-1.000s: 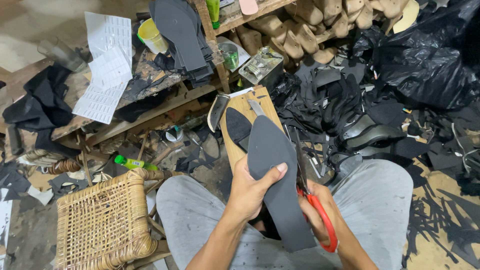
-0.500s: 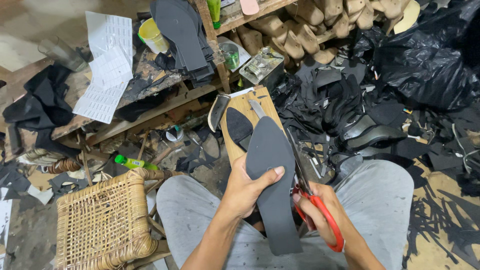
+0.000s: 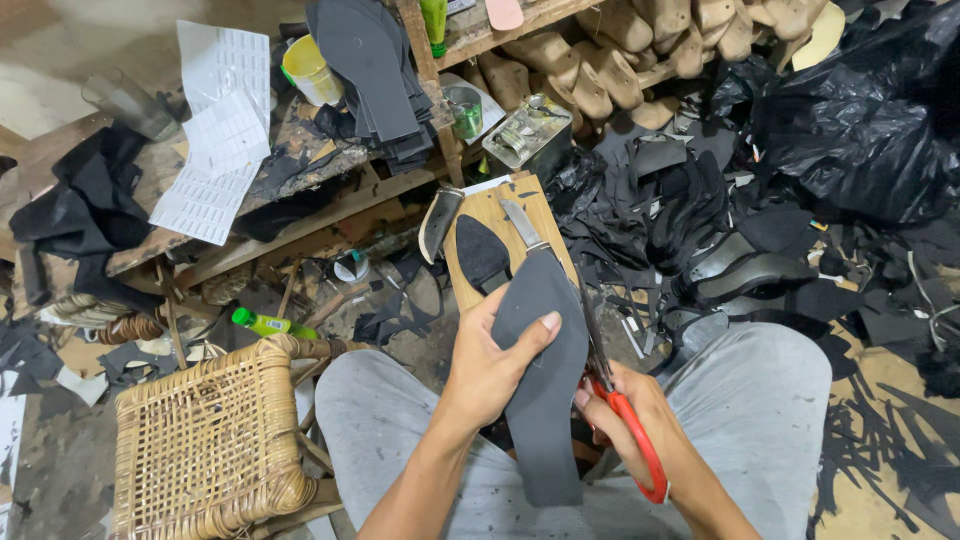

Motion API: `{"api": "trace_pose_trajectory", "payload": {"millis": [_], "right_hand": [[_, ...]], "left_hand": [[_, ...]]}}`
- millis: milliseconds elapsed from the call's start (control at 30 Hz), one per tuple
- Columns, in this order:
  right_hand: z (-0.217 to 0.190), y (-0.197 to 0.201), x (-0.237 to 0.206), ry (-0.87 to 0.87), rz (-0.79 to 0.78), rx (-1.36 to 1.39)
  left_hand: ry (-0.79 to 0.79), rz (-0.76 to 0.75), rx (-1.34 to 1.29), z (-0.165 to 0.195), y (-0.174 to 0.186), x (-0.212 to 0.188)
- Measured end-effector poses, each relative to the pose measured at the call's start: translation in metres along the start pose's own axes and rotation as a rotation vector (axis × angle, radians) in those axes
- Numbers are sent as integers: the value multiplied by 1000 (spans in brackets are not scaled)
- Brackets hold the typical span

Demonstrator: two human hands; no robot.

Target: The person trims a black shoe insole using a knife and then refines the edges with scissors. They place the insole on a wooden block, cut along the edges, flip it over, and continue trimming until the shape is finalized.

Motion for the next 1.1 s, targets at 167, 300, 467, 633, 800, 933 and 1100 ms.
{"api": "trace_pose_trajectory", "payload": {"millis": [167,300,467,633,800,933,1100], "right_hand": [[4,0,3,-11,-4,17],[14,4,1,-63,26,-3],[22,2,1,-77,32,49],[21,1,6,-35,28,-12],[17,1,13,42,25,-74],[19,-1,17,-47,21,-75],[13,-6,19,-45,2,-50]], "left_hand": [[13,-15,-22,-5,2,-1],[35,-15,-92,-12,8,1],[19,-35,-129,-16,13,2],[17,-58,-106,-15,16,3],[22,-55,-56,-15,19,5],[37,-45,-86,-17,21,2],[-9,-44,-93,-13,26,1]]}}
Point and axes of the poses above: each hand's wrist, its own x-axis towards the middle knuckle, its own y-axis out of the back of the hand, z = x × y, the point moved 5 cm from there along x, towards the middle knuckle, and after that the axes turned 14 degrees about -z, right-handed, at the moved point
